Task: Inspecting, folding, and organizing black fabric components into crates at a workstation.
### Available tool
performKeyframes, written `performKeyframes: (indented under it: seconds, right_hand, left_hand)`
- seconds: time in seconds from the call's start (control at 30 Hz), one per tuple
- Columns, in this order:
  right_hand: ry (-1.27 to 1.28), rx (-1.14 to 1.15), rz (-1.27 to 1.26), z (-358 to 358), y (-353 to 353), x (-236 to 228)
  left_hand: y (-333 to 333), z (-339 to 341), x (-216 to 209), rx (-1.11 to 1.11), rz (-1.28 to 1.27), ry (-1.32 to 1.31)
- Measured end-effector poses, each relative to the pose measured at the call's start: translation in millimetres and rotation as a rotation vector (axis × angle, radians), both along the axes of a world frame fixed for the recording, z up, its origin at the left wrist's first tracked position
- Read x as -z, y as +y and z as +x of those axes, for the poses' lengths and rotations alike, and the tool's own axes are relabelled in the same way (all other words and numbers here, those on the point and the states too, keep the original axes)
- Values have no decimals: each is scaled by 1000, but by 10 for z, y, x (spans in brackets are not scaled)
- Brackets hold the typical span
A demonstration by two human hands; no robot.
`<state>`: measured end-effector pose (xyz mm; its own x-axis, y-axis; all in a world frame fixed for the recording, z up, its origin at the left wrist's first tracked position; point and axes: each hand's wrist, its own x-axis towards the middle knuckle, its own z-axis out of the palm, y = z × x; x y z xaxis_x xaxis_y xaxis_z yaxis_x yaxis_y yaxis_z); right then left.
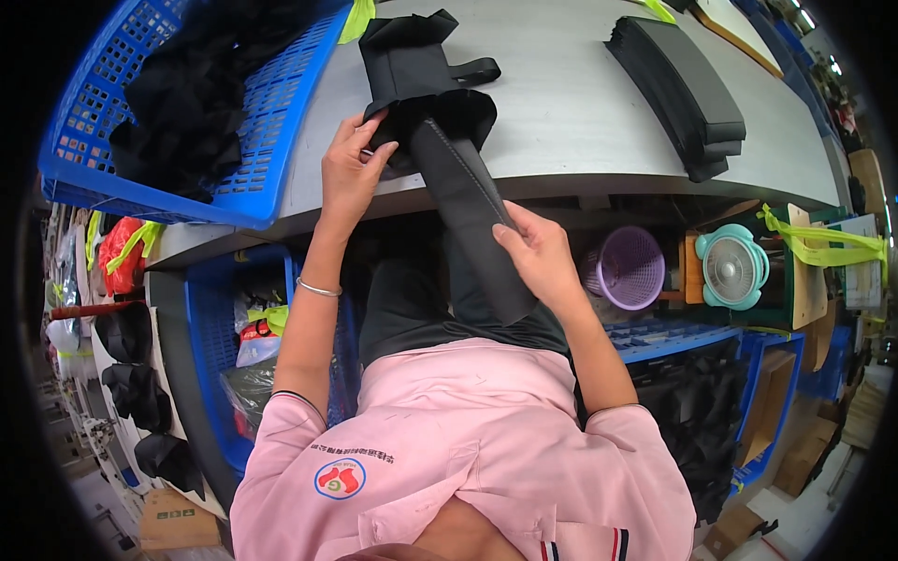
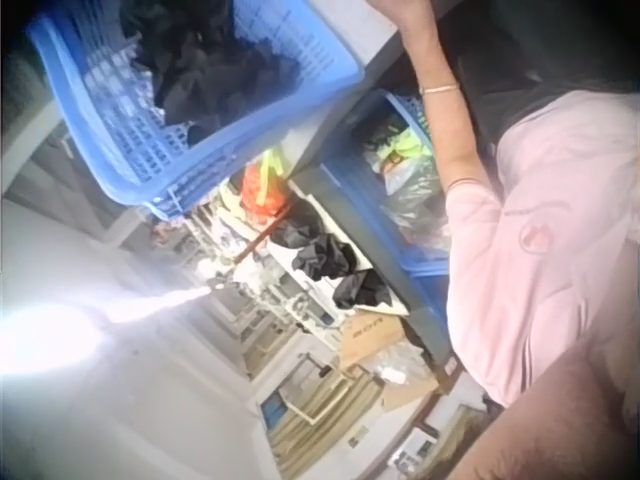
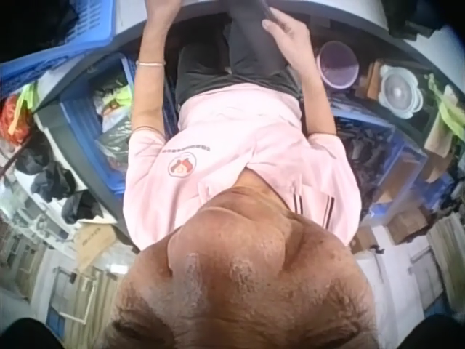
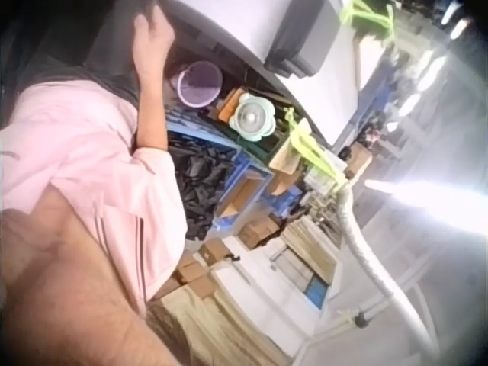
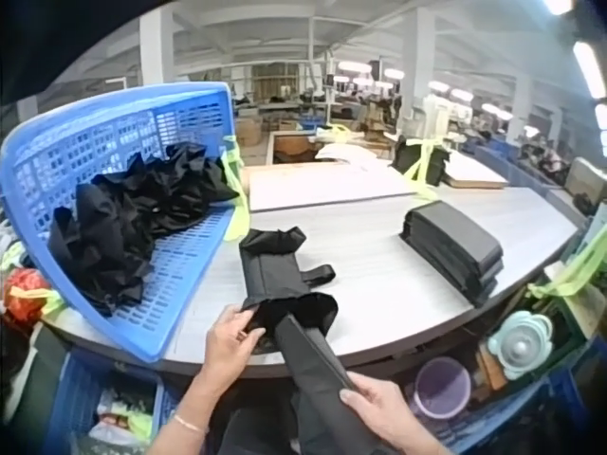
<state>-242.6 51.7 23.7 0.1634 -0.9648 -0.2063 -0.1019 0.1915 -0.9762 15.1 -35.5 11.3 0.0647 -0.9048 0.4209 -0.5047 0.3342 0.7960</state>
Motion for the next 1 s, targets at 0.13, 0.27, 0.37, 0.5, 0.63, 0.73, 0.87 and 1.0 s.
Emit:
performKeyframes:
  seconds: [0.13,0.27,0.37,0.5,0.63,0.73,0.87,1.0]
  right_hand:
    - [473,-40,-387,87,128,-162]
    - [664,-40,-698,235,2,-133]
    - [723,46,-807,399,-189,-35]
    - [851,51,-764,489,-277,-15]
    - [1128,0,-750,410,10,-65]
    - [1119,-1,-798,391,6,17]
    - [643,127,-1043,270,-371,208]
    - [512,114,-795,179,-499,265]
  left_hand:
    - [-61,-109,-110,-57,-256,-314]
    - [57,-280,-265,92,-290,-390]
    - [269,-471,-365,318,-250,-407]
    - [433,-493,-432,457,-249,-462]
    - [297,-322,-513,76,-392,-399]
    - [367,-457,-494,286,-393,-434]
    - [660,-719,-398,459,-455,-462]
    - [689,-600,-307,110,-418,-242]
